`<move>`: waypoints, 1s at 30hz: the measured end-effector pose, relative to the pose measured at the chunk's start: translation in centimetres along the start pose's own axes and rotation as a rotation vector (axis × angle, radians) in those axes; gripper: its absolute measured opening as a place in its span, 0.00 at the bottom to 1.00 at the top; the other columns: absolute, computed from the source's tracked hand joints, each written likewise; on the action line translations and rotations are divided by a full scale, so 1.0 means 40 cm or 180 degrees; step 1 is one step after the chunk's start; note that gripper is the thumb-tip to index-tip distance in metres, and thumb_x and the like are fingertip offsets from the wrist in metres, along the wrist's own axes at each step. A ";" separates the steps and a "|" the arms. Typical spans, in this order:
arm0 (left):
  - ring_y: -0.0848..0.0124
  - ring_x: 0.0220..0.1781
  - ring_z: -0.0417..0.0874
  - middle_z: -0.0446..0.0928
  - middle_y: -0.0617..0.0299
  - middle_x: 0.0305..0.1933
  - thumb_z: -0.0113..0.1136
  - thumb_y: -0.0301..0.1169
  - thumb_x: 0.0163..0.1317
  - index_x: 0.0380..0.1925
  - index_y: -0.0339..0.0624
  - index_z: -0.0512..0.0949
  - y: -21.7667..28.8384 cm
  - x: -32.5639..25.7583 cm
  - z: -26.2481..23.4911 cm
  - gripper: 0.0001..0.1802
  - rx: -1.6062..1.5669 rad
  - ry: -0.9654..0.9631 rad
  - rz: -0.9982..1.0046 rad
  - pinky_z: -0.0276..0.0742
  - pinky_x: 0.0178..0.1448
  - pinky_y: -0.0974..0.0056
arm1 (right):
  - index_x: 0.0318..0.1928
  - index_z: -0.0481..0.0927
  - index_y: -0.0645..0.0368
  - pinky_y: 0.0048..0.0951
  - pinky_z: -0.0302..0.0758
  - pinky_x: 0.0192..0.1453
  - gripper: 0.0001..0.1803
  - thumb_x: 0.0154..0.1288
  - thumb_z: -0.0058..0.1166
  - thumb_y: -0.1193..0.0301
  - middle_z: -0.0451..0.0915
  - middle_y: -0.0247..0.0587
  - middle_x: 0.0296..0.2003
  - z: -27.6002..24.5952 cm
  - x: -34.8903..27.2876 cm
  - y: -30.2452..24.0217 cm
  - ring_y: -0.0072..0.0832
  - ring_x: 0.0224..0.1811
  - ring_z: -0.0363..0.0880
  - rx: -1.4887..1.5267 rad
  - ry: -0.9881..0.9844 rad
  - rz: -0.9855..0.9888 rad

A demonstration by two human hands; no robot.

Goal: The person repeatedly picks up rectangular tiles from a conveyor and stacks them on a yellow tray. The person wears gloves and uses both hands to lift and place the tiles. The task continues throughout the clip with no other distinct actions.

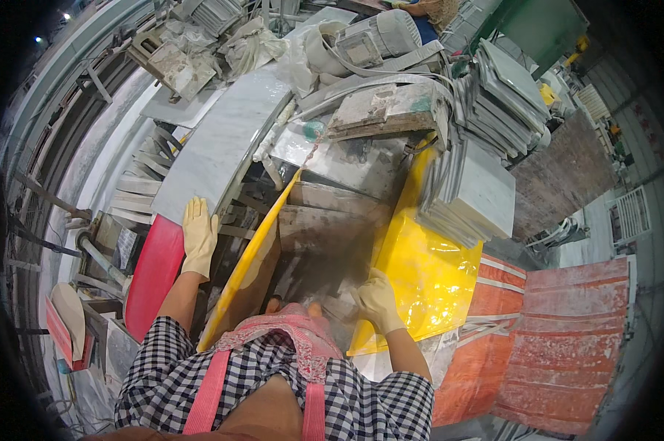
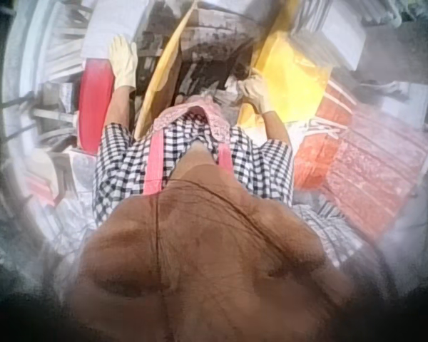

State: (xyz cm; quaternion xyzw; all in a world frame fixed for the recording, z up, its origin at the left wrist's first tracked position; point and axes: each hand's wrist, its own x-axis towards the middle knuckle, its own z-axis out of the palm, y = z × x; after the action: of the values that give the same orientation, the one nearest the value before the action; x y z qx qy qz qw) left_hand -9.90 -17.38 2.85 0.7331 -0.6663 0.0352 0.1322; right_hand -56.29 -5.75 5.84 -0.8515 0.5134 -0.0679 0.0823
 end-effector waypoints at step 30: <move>0.47 0.78 0.63 0.67 0.39 0.74 0.58 0.39 0.69 0.69 0.27 0.67 -0.001 0.001 0.001 0.34 0.0021 0.0051 0.0019 0.53 0.84 0.50 | 0.16 0.80 0.56 0.43 0.68 0.72 0.24 0.69 0.54 0.59 0.81 0.47 0.22 -0.002 0.003 0.000 0.42 0.35 0.83 0.0074 -0.0075 0.0078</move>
State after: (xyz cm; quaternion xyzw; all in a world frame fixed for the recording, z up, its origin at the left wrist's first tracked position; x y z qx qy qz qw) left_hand -9.85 -17.44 2.80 0.7312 -0.6672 0.0436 0.1350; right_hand -56.24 -5.84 5.91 -0.8449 0.5220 -0.0628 0.0992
